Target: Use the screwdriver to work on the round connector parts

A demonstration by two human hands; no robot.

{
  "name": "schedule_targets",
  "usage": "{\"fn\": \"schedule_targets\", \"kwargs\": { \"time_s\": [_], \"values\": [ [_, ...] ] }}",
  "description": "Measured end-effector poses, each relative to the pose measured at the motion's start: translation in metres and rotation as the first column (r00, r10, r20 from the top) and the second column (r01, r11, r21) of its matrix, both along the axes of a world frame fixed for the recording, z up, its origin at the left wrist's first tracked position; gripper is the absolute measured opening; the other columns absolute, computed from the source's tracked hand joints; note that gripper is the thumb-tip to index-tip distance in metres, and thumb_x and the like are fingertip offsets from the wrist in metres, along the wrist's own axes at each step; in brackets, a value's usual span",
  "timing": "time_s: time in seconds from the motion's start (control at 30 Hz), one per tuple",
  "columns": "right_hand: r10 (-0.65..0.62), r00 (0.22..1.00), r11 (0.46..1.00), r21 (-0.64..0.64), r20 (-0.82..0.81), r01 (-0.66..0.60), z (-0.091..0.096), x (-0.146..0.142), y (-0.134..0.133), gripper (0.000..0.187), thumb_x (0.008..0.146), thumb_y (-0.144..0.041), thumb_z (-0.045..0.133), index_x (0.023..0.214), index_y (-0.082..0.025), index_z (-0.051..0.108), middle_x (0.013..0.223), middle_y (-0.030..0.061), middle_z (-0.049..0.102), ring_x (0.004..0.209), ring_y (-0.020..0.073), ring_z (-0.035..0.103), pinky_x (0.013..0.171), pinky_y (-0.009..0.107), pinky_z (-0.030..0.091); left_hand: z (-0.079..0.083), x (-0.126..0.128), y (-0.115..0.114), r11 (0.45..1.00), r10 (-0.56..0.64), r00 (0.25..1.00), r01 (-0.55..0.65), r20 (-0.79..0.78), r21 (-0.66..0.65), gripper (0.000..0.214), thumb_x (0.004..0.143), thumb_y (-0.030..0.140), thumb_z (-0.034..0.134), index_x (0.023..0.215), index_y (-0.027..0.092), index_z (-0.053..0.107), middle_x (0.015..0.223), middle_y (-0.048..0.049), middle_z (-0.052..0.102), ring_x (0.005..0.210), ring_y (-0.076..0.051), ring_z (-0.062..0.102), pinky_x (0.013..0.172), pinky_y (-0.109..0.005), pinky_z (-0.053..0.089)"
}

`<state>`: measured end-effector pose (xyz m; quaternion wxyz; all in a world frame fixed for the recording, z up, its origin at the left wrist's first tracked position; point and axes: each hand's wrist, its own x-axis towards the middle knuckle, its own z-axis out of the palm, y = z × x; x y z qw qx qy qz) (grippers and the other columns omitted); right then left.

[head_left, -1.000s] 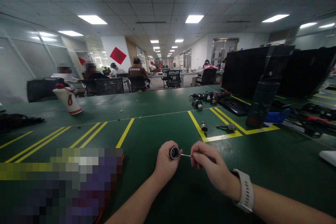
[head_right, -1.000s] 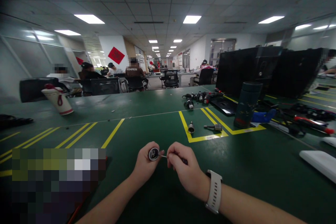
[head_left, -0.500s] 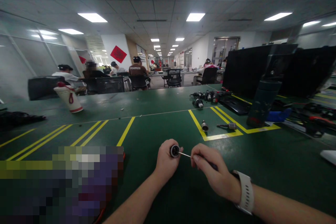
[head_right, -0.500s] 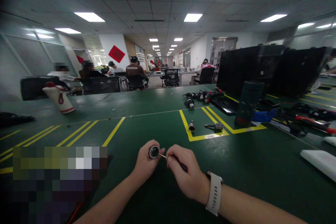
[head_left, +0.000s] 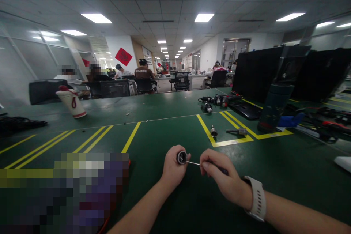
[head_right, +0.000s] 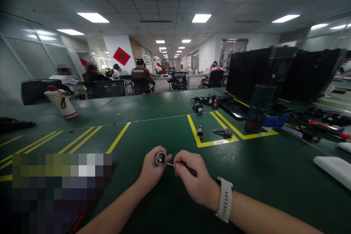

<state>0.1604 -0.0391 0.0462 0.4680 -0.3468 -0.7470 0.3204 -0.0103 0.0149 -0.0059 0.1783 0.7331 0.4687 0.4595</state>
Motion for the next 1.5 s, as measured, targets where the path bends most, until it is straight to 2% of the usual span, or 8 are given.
{"fn": "schedule_targets", "kwargs": {
  "time_s": [0.13,0.33,0.47,0.6,0.9,1.1,1.37,1.5],
  "values": [
    [0.003,0.998,0.999,-0.035,-0.064,-0.005,-0.001,-0.001,0.0,0.019,0.084,-0.016,0.042,0.069,-0.018,0.054,0.063,-0.0003,0.053,0.059,0.0129,0.049,0.055,0.026,0.038,0.001,0.0,-0.001,1.0,-0.016,1.0,0.016,0.016,-0.002,0.017,0.073,0.025,0.059,0.062,0.02,0.047,0.061,0.0034,0.047,0.056,-0.013,0.046,0.052,-0.023,0.037],
    [0.025,0.987,0.985,-0.166,-0.162,-0.053,-0.006,-0.004,0.004,0.016,0.084,-0.016,0.044,0.073,-0.018,0.055,0.066,0.0,0.055,0.06,0.0127,0.05,0.055,0.025,0.039,0.004,0.001,-0.002,0.999,-0.032,0.998,0.031,0.063,0.008,0.018,0.07,0.023,0.061,0.06,0.02,0.047,0.059,0.0044,0.046,0.054,-0.012,0.045,0.051,-0.023,0.036],
    [0.043,0.951,0.949,-0.285,-0.306,-0.135,-0.01,-0.006,0.009,0.013,0.083,-0.016,0.046,0.074,-0.017,0.055,0.068,0.0005,0.058,0.061,0.0133,0.053,0.056,0.026,0.041,0.007,0.002,-0.004,0.998,-0.057,0.993,0.059,0.102,-0.02,0.018,0.07,0.022,0.06,0.059,0.019,0.046,0.058,0.0048,0.045,0.053,-0.012,0.043,0.052,-0.022,0.035],
    [0.004,0.89,0.903,-0.381,-0.456,-0.199,-0.015,-0.008,0.013,0.012,0.081,-0.016,0.047,0.072,-0.017,0.055,0.066,0.0006,0.06,0.061,0.0135,0.054,0.056,0.026,0.041,0.011,0.004,-0.006,0.994,-0.082,0.978,0.093,0.192,-0.049,0.018,0.069,0.02,0.06,0.059,0.019,0.045,0.057,0.0057,0.042,0.052,-0.01,0.04,0.05,-0.022,0.033],
    [-0.007,0.884,0.903,-0.383,-0.467,-0.195,-0.014,-0.009,0.012,0.011,0.081,-0.017,0.048,0.073,-0.017,0.056,0.066,0.0009,0.06,0.06,0.0132,0.054,0.056,0.026,0.041,0.014,0.005,-0.007,0.985,-0.095,0.961,0.128,0.259,-0.113,0.019,0.068,0.023,0.062,0.058,0.019,0.047,0.055,0.0061,0.042,0.051,-0.01,0.04,0.049,-0.021,0.033],
    [0.019,0.919,0.941,-0.305,-0.394,-0.15,-0.013,-0.008,0.009,0.013,0.084,-0.02,0.048,0.075,-0.017,0.057,0.07,0.0013,0.06,0.063,0.0135,0.054,0.058,0.027,0.043,0.011,0.003,-0.007,0.995,-0.085,0.986,0.092,0.14,-0.041,0.013,0.069,0.021,0.06,0.06,0.019,0.051,0.059,0.0035,0.049,0.055,-0.013,0.046,0.052,-0.023,0.036],
    [0.002,0.875,0.898,-0.384,-0.484,-0.215,-0.015,-0.007,0.015,0.013,0.078,-0.015,0.046,0.07,-0.016,0.056,0.063,0.0012,0.061,0.058,0.0128,0.054,0.054,0.025,0.04,0.014,0.005,-0.01,0.987,-0.133,0.98,0.145,0.148,-0.071,0.013,0.067,0.017,0.059,0.059,0.019,0.049,0.056,0.0047,0.047,0.053,-0.012,0.044,0.051,-0.022,0.035],
    [-0.007,0.862,0.903,-0.374,-0.507,-0.213,-0.016,-0.007,0.016,0.012,0.075,-0.015,0.047,0.067,-0.016,0.056,0.06,0.0004,0.059,0.055,0.0122,0.052,0.052,0.025,0.039,0.016,0.006,-0.011,0.984,-0.145,0.974,0.16,0.175,-0.075,0.016,0.066,0.018,0.061,0.058,0.019,0.048,0.055,0.0053,0.045,0.051,-0.01,0.042,0.049,-0.021,0.033]
  ]
}}
